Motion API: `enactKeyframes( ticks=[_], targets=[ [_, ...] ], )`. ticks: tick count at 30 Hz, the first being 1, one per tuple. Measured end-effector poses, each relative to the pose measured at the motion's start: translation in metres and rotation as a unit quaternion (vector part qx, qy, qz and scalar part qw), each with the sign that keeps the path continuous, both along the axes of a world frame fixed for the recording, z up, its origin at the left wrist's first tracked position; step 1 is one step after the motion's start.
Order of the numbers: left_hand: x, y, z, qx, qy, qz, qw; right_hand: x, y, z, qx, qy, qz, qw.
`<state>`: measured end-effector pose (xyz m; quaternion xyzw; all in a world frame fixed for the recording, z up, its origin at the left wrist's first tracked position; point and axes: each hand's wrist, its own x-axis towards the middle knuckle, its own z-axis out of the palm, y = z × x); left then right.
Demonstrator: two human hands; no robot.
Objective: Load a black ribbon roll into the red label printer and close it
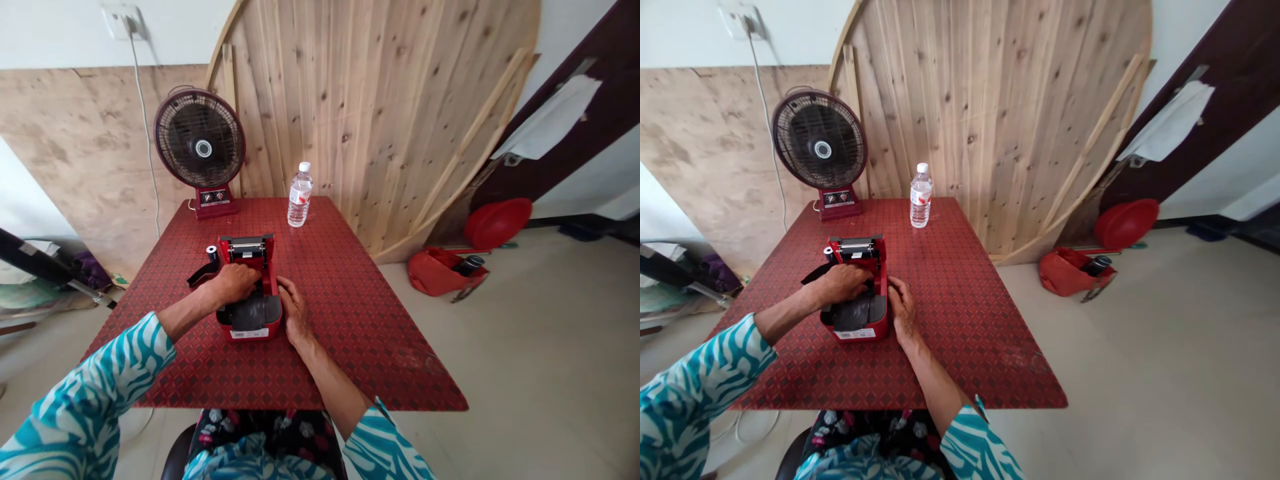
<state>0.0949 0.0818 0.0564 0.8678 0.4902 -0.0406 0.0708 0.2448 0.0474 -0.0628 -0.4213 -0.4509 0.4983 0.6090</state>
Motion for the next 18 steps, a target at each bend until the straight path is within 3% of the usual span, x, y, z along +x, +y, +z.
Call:
enactKeyframes(
  ticks=[7,11,15,18],
  targets=[
    [-0.004,0.008,0.008,-0.057,0.015,-0.025,0.998,0.001,0.000,0.000,0.007,-0.002,-0.005,1.000],
    [-0.009,-0.004,0.017,-0.048,-0.008,-0.034,0.998,0.001,0.000,0.002,0.005,-0.003,-0.009,1.000],
    [-0.037,-0.026,0.037,0.011,-0.152,-0.048,0.987,0.001,-0.001,0.001,-0.002,0.004,-0.006,1.000],
    [-0.075,-0.028,0.053,0.055,-0.308,0.028,0.949,0.001,-0.002,0.000,-0.020,0.022,-0.005,1.000]
  ],
)
